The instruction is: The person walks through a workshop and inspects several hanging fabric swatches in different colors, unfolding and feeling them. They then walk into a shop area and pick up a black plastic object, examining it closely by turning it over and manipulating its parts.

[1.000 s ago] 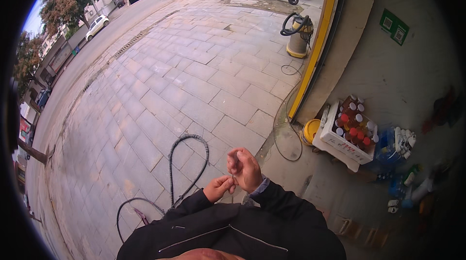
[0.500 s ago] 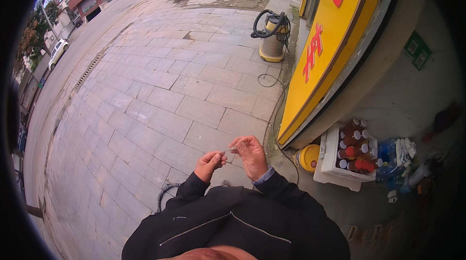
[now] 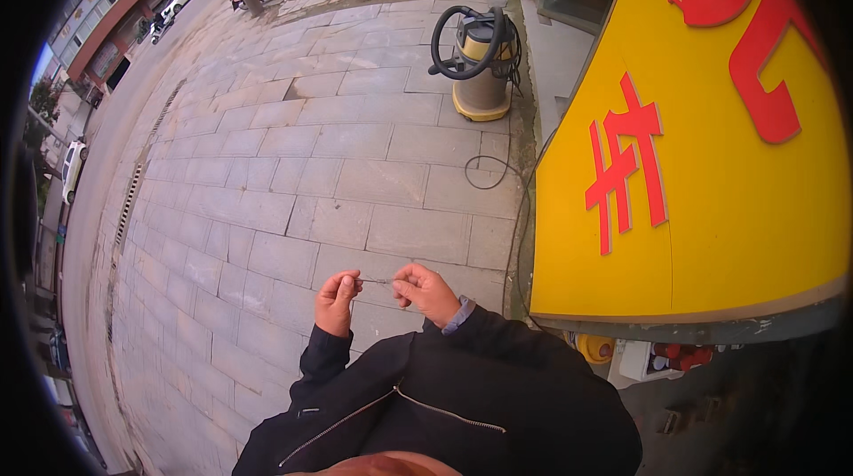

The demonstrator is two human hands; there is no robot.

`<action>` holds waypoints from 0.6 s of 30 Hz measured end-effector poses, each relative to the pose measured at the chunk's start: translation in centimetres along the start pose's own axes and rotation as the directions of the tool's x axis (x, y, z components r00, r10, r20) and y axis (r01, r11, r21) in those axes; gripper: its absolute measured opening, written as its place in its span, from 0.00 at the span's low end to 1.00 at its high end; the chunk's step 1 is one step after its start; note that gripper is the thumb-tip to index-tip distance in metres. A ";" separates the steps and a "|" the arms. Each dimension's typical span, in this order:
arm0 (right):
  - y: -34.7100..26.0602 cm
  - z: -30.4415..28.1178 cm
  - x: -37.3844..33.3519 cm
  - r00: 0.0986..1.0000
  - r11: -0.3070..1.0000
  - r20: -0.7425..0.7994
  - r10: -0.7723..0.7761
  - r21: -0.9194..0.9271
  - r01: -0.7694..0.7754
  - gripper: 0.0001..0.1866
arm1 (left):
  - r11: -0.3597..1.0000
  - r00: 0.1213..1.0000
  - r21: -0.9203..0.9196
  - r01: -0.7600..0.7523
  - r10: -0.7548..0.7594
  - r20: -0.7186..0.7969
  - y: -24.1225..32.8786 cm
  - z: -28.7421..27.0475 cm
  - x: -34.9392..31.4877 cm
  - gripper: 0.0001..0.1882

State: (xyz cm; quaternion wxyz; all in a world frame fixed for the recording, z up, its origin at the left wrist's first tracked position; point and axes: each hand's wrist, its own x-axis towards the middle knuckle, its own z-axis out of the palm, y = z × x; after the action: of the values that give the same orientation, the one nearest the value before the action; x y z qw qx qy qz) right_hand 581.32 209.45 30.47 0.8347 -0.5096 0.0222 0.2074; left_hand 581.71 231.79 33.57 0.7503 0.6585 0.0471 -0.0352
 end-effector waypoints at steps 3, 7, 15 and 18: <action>-5.8 -1.0 11.1 0.987 0.995 0.156 0.030 -0.103 -0.014 0.08 | 0.990 0.997 0.123 -0.067 0.061 0.057 4.1 -0.6 11.3 0.13; -14.6 -2.5 23.8 0.951 0.978 0.295 0.095 -0.203 -0.035 0.11 | 0.958 0.970 0.190 -0.216 0.189 0.152 9.4 -0.3 26.0 0.13; -20.7 -14.5 54.6 0.999 0.987 -0.034 -0.008 -0.160 0.003 0.16 | 0.986 0.968 0.018 -0.168 0.161 0.192 6.8 1.2 61.4 0.13; -25.6 -20.8 64.9 0.948 0.999 -0.315 -0.038 -0.044 0.026 0.16 | 0.990 0.942 0.002 -0.142 0.135 0.308 8.3 3.4 75.5 0.13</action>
State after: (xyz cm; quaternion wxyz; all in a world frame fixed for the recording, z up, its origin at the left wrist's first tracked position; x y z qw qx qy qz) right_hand 653.65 202.45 25.87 0.8134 -0.5530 0.1432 0.1099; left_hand 657.69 230.21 33.35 0.7410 0.6558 -0.1170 -0.0850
